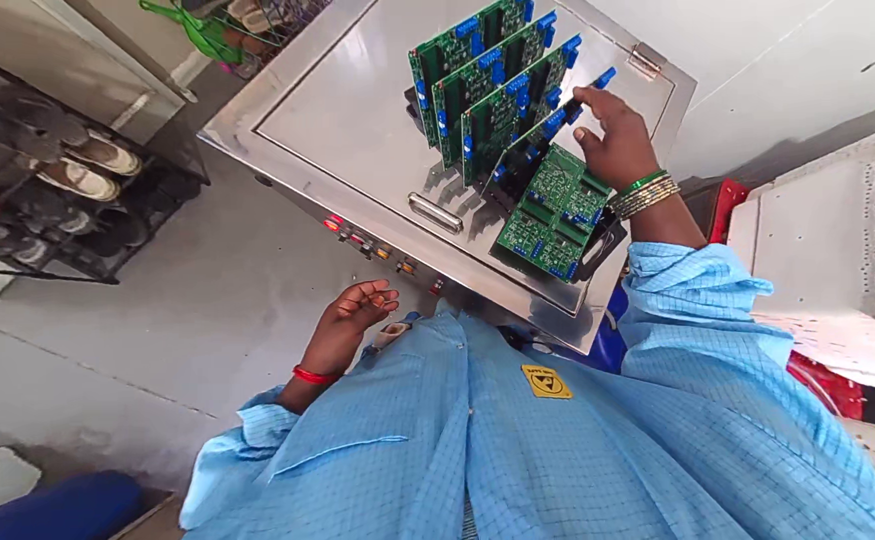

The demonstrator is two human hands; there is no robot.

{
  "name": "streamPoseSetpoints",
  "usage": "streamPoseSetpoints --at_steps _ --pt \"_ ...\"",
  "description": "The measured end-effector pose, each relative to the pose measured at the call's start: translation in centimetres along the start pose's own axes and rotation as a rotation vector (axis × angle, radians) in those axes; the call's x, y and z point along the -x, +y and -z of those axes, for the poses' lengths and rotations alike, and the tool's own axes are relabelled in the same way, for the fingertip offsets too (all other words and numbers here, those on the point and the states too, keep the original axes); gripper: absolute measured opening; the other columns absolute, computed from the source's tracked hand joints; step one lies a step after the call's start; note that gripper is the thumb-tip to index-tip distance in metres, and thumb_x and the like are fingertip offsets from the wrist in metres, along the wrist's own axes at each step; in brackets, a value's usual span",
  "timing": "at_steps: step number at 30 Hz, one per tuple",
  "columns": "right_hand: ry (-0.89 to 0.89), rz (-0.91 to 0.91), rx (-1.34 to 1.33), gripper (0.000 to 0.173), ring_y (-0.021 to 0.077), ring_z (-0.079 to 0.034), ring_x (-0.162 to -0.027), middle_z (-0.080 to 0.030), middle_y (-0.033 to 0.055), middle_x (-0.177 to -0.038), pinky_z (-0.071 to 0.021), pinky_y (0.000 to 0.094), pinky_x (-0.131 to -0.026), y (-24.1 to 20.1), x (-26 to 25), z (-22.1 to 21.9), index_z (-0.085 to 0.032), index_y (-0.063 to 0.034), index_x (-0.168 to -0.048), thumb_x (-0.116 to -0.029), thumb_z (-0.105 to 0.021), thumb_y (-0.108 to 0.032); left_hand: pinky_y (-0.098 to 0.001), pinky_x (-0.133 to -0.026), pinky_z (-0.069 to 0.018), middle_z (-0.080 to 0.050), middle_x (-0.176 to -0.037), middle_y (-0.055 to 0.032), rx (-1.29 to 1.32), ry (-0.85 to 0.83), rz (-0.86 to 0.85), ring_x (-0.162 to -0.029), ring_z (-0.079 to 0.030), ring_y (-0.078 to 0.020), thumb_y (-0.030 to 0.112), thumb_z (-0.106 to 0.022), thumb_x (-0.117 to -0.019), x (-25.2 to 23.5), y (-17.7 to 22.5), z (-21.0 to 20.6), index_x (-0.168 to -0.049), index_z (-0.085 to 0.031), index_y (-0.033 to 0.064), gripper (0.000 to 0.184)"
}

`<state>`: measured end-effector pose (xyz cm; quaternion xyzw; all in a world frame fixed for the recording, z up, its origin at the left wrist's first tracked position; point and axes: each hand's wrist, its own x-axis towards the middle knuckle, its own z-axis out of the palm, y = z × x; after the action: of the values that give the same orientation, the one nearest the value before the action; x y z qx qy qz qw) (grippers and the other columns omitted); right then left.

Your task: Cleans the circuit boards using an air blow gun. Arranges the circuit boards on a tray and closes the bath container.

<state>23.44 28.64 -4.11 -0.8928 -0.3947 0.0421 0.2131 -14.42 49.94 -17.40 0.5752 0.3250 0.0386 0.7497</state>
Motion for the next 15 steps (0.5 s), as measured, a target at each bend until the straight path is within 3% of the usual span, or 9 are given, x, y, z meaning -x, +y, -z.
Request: streamPoseSetpoints --at_steps 2,5,7,8,11,13,15 --pt "-0.036 0.015 -0.043 0.060 0.0345 -0.037 -0.150 -0.034 0.0208 -0.163 -0.0313 0.0461 -0.122 -0.2 0.1 -0.5 -0.032 -0.0002 -0.159 -0.1028 -0.052 -0.008 -0.0282 -0.090 -0.0591 -0.070 -0.114 -0.0069 0.001 -0.006 -0.003 -0.101 -0.072 -0.0132 0.001 -0.046 -0.1028 0.0 0.1 0.1 -0.133 -0.050 -0.0029 0.031" --pt "0.036 -0.015 -0.051 0.065 0.0390 -0.041 -0.146 -0.028 0.0240 -0.165 -0.0366 0.0484 -0.117 -0.3 0.4 -0.6 -0.024 0.0026 -0.160 -0.1025 -0.052 -0.010 -0.0277 -0.090 -0.0590 -0.070 -0.113 -0.0064 0.000 -0.013 -0.003 -0.100 -0.072 -0.0127 0.001 -0.046 -0.1029 0.1 0.0 0.1 -0.132 -0.050 -0.0033 0.030" --pt "0.075 -0.122 -0.023 0.061 0.0418 -0.040 -0.146 -0.032 0.0275 -0.162 -0.0368 0.0519 -0.117 -0.3 1.2 -0.1 -0.030 0.0022 -0.159 -0.1028 -0.052 -0.012 -0.0276 -0.090 -0.0589 -0.070 -0.114 -0.0069 -0.002 -0.013 0.004 -0.100 -0.072 -0.0125 0.001 -0.045 -0.1029 0.1 0.0 0.1 -0.133 -0.050 -0.0035 0.031" --pt "0.069 -0.206 -0.010 0.058 0.0427 -0.044 -0.143 -0.039 0.0285 -0.158 -0.0376 0.0542 -0.116 -0.3 1.9 0.3 -0.036 0.0019 -0.156 -0.1036 -0.052 -0.015 -0.0276 -0.090 -0.0590 -0.070 -0.115 -0.0072 0.000 -0.011 0.007 -0.100 -0.071 -0.0125 0.001 -0.045 -0.1029 0.1 -0.1 0.2 -0.134 -0.050 -0.0035 0.031" --pt "-0.034 -0.470 0.046 0.050 0.0472 -0.061 -0.120 -0.063 0.0302 -0.129 -0.0441 0.0652 -0.102 0.6 4.7 0.4 -0.055 0.0018 -0.141 -0.1033 -0.058 -0.031 -0.0274 -0.089 -0.0594 -0.070 -0.114 -0.0071 0.014 0.001 0.013 -0.099 -0.072 -0.0128 0.001 -0.046 -0.1029 0.1 -0.2 0.2 -0.133 -0.051 -0.0030 0.031" --pt "-0.147 -0.607 0.104 0.051 0.0501 -0.060 -0.119 -0.065 0.0317 -0.124 -0.0425 0.0696 -0.101 1.2 6.6 -0.4 -0.062 0.0029 -0.133 -0.1019 -0.061 -0.037 -0.0273 -0.088 -0.0595 -0.070 -0.114 -0.0073 0.022 0.002 0.016 -0.099 -0.072 -0.0132 0.001 -0.046 -0.1034 0.1 -0.3 0.4 -0.133 -0.051 -0.0029 0.030" --pt "-0.217 -0.703 0.116 0.055 0.0497 -0.059 -0.121 -0.064 0.0315 -0.125 -0.0421 0.0699 -0.101 1.9 8.2 -1.9 -0.061 0.0025 -0.134 -0.0994 -0.065 -0.040 -0.0272 -0.087 -0.0595 -0.070 -0.113 -0.0073 0.020 0.005 0.016 -0.099 -0.072 -0.0129 0.001 -0.046 -0.1029 0.1 -0.3 0.4 -0.132 -0.051 -0.0030 0.030"
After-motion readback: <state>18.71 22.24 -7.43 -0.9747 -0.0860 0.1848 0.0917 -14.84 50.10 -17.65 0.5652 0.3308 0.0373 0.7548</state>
